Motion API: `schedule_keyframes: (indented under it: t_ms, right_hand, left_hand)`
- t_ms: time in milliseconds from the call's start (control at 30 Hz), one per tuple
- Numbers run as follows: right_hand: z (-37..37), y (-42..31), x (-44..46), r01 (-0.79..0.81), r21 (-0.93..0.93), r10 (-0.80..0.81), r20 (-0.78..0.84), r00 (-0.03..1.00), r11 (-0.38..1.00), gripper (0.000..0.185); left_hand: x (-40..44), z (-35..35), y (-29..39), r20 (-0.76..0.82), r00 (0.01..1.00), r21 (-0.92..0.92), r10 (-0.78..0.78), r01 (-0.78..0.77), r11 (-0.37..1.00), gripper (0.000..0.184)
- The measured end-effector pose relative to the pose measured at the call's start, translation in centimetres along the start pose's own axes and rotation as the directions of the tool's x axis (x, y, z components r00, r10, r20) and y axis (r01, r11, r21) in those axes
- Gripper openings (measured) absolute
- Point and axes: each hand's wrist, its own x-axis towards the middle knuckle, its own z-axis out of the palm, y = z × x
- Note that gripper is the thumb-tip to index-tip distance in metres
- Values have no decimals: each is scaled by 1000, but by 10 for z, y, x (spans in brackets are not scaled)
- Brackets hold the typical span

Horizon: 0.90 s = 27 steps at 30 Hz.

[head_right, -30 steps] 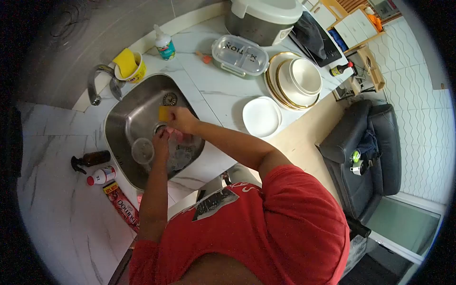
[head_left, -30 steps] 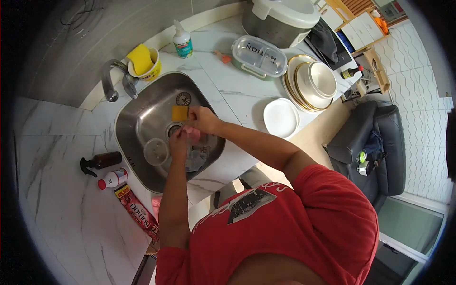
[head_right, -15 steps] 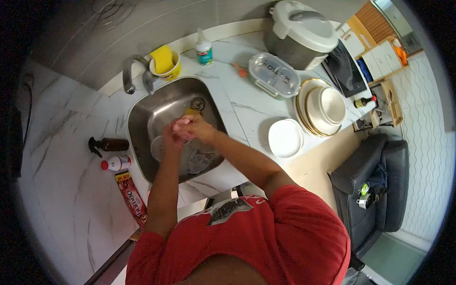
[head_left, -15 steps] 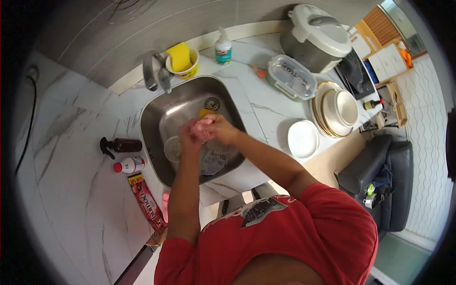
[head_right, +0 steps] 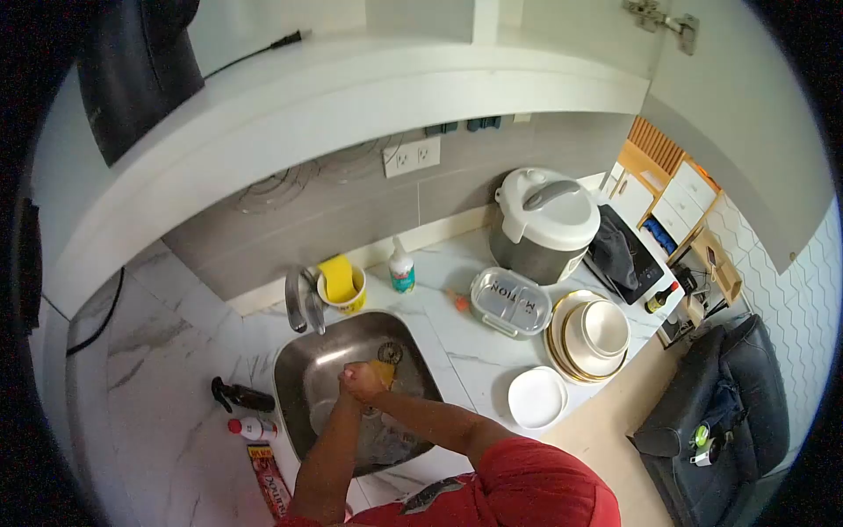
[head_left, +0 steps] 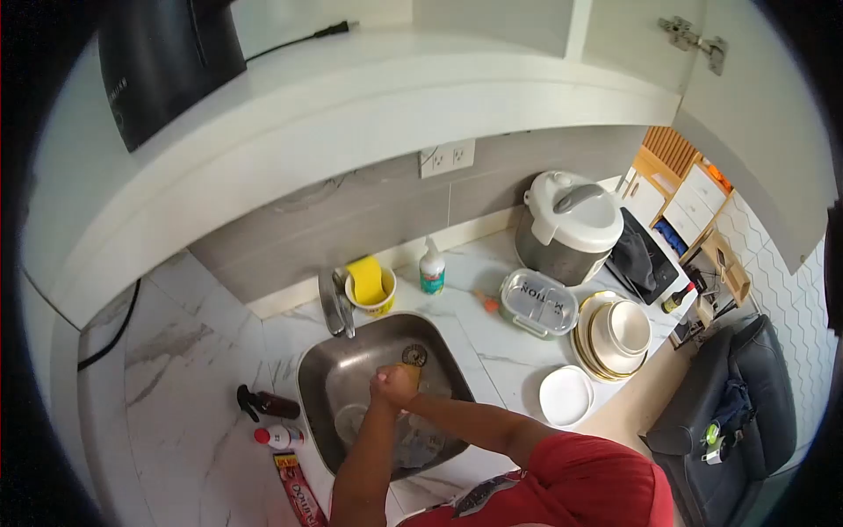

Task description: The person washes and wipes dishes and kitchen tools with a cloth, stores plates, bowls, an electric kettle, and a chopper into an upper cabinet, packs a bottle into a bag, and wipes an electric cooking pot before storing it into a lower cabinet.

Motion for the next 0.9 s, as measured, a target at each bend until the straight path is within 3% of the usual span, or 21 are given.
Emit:
schedule_keyframes:
  t_ms: [67,133,167,200,233,267,300,367,400,433,467,500,533,567,600,633,667,700,767,867,900]
  right_hand:
    - [-25,-11,19,-92,7,91,86,992,996,24]
    - [-40,-9,41,-375,-4,344,405,847,927,26]
    - [-34,0,41,-376,0,343,410,845,926,26]
    - [-24,19,36,-572,399,341,515,786,716,34]
    - [-16,30,28,-673,670,287,609,739,313,43]
    - [-27,30,16,-775,552,258,735,627,309,43]
    - [-20,48,4,-779,507,216,768,603,369,39]
    - [9,120,-27,-580,389,125,746,654,715,31]
    - [30,184,-42,-351,333,4,720,694,875,27]
    - [-34,94,-39,-416,272,129,685,717,868,25]
    - [-61,51,-29,-275,82,168,616,770,958,27]
    - [-65,47,-26,-509,571,130,574,808,644,32]
    - [-58,53,-19,-682,610,210,664,718,402,37]
    - [-61,29,-14,-530,638,85,591,802,559,39]
    - [-69,-3,-9,-602,684,141,604,784,412,38]
    - [-44,15,-6,-554,716,196,525,829,425,30]
    - [-18,31,-11,-500,744,247,435,866,443,23]
    - [-3,22,-16,-509,739,261,437,861,440,23]
    - [12,1,-25,-317,289,269,195,943,903,17]
    - [32,45,-7,-119,-43,118,-22,993,992,20]
    - [25,46,5,-129,-45,128,-19,992,991,20]
  left_hand:
    - [-36,59,9,-140,989,71,-38,48,996,37]
    - [-60,92,24,-212,977,126,-36,64,990,37]
    - [-69,103,29,-227,974,148,-22,57,987,37]
    - [-65,91,34,-186,982,181,33,1,983,35]
    - [-55,74,41,-199,980,181,26,11,983,35]
    - [-44,54,48,126,992,110,-15,1,994,35]
    - [-44,39,52,429,903,27,-23,13,1000,34]
    - [-56,42,67,-61,986,113,155,-148,983,37]
    - [-62,54,76,-115,973,81,199,-191,978,40]
    - [-64,47,81,-44,950,69,308,-305,950,43]
    - [-66,32,82,52,889,134,455,-457,879,42]
    - [-66,18,84,71,913,-23,402,-401,916,41]
    - [-76,19,72,86,847,126,524,-531,838,39]
    - [-81,24,55,129,780,278,612,-621,733,38]
    - [-72,18,42,-17,906,86,422,-419,904,36]
    - [-62,14,32,-98,978,-140,186,-198,970,35]
    - [-52,13,23,-171,982,-162,84,-113,980,35]
    - [-44,15,15,-249,967,-111,48,-78,991,35]
    - [-32,21,4,-369,929,-1,5,-6,1000,34]
    - [-22,37,-2,-484,875,106,-11,71,992,34]
    - [-21,41,-3,-512,859,128,-12,90,988,34]
